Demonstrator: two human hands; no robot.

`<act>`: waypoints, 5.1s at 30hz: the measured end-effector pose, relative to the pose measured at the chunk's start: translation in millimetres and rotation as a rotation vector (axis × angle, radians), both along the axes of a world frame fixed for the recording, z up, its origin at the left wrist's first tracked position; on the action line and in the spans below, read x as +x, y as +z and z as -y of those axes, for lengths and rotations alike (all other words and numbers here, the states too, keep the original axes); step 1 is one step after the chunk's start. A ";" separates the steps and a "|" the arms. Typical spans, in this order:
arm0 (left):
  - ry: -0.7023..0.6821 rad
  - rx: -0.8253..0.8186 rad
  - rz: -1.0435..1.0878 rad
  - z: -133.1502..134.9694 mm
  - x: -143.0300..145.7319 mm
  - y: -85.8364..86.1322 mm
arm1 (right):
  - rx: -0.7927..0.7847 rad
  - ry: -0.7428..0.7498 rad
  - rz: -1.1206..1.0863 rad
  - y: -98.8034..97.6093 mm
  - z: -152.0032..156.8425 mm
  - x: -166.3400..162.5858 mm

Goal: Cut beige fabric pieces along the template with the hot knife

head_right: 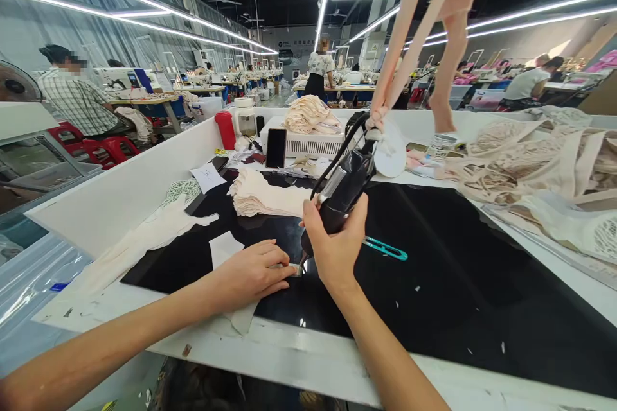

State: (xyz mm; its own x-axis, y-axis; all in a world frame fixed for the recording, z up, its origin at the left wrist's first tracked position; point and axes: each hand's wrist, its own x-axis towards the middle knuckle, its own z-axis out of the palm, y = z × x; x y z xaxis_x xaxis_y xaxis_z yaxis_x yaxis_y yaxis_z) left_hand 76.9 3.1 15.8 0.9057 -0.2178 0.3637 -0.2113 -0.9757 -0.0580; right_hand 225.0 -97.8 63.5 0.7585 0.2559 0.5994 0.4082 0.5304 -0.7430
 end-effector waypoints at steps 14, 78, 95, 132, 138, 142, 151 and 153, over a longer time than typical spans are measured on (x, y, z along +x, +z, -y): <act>0.062 -0.023 -0.035 0.7 -5.5 3.0 | 0.021 0.005 0.001 0.5 0.5 1.5; 0.083 -0.083 0.095 0.3 -27.3 -6.0 | 0.023 -0.004 -0.039 1.1 15.1 -8.8; 0.107 -0.108 0.250 4.2 -23.9 -20.1 | 0.060 0.073 -0.067 9.6 -8.2 -20.3; 0.118 -0.113 0.193 6.0 -26.7 -13.6 | 0.055 0.134 -0.138 12.3 6.2 -33.6; 0.111 -0.114 0.196 6.1 -26.8 -14.2 | 0.027 0.116 -0.114 9.2 4.7 -35.2; 0.115 -0.112 0.197 5.7 -26.7 -14.1 | 0.030 0.112 -0.117 12.2 6.3 -32.9; 0.082 -0.079 0.200 3.4 -27.0 -13.0 | 0.047 0.078 -0.108 10.8 12.5 -25.3; 0.079 -0.073 0.207 3.2 -26.8 -12.4 | 0.042 0.071 -0.094 9.7 12.2 -25.2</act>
